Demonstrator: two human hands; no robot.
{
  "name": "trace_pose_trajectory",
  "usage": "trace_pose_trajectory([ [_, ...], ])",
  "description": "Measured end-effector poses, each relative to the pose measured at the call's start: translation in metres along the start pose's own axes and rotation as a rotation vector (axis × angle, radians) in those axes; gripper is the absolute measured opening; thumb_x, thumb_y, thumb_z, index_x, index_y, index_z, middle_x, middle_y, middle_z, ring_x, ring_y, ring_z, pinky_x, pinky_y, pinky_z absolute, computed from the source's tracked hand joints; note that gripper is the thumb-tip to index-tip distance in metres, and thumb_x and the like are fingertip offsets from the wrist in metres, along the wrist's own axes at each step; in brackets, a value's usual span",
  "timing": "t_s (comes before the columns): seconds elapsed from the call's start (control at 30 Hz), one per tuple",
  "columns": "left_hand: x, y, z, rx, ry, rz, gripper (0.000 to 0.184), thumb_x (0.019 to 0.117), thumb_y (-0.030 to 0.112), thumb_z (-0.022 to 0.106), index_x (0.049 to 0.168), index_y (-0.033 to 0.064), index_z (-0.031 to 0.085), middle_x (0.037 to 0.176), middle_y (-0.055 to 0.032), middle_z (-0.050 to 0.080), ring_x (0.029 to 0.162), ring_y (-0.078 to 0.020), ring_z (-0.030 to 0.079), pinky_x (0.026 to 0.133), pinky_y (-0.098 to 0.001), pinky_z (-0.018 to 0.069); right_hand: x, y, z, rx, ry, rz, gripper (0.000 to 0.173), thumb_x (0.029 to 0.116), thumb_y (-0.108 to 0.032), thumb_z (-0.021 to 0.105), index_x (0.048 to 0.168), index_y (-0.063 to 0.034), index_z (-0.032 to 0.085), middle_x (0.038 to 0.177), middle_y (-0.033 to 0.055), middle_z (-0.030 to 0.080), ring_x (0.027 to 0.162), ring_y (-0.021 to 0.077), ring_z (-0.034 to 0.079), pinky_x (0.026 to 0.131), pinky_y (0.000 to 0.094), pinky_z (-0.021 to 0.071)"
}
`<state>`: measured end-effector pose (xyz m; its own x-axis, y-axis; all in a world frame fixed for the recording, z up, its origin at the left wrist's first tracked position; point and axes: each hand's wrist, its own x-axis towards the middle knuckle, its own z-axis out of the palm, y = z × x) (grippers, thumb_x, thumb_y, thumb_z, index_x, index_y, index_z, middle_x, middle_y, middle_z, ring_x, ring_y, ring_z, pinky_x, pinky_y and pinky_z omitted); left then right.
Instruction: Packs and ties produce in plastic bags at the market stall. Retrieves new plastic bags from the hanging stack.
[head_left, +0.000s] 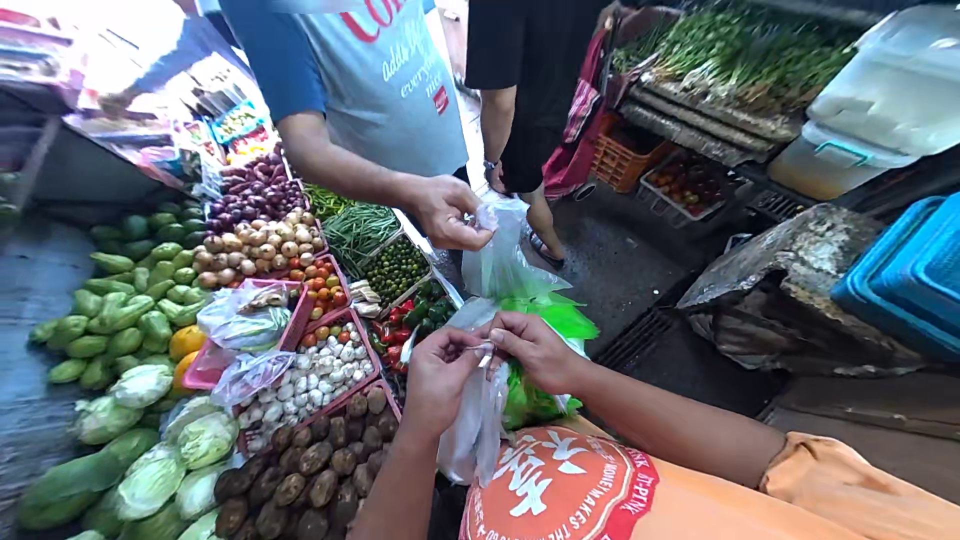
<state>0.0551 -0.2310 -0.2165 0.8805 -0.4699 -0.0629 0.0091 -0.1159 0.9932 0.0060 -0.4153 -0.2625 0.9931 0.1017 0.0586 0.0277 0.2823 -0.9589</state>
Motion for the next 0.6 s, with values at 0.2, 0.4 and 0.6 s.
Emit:
trace_pose_trajectory([
  [0.2, 0.051, -0.002, 0.019, -0.174, -0.057, 0.071, 0.028, 0.0887, 0.002, 0.068, 0.115, -0.0068, 0.063, 0.102, -0.0168, 0.072, 0.085, -0.0227, 0.071, 0.078, -0.0372, 0.0615, -0.031, -0.006, -0.028, -0.233, 0.212, -0.036, 0.026, 0.1053, -0.024, 0.049, 0.09, -0.0075, 0.062, 0.074, -0.0008, 0.061, 0.068, 0.0085, 0.061, 0.066, 0.029, 0.0543],
  [0.4, 0.128, -0.008, 0.076, 0.135, -0.015, 0.068, 0.095, 0.0804, 0.04, 0.086, 0.152, 0.0008, 0.037, 0.141, -0.0151, 0.058, 0.127, -0.0176, 0.059, 0.11, -0.0388, 0.0496, -0.062, -0.005, -0.036, -0.09, 0.234, -0.084, 0.026, 0.1048, -0.023, 0.051, 0.088, -0.008, 0.063, 0.072, 0.0021, 0.063, 0.065, 0.0115, 0.063, 0.062, 0.03, 0.0564],
  [0.6, 0.144, 0.0, 0.115, 0.287, 0.194, 0.143, 0.033, 0.1074, 0.024, 0.051, 0.118, -0.0045, 0.065, 0.098, -0.0122, 0.072, 0.097, -0.0188, 0.068, 0.096, -0.0407, 0.0545, -0.068, -0.007, -0.072, 0.027, 0.182, -0.099, 0.024, 0.1049, -0.023, 0.051, 0.088, -0.0094, 0.063, 0.072, 0.0003, 0.064, 0.065, 0.0095, 0.064, 0.063, 0.0286, 0.0569],
])
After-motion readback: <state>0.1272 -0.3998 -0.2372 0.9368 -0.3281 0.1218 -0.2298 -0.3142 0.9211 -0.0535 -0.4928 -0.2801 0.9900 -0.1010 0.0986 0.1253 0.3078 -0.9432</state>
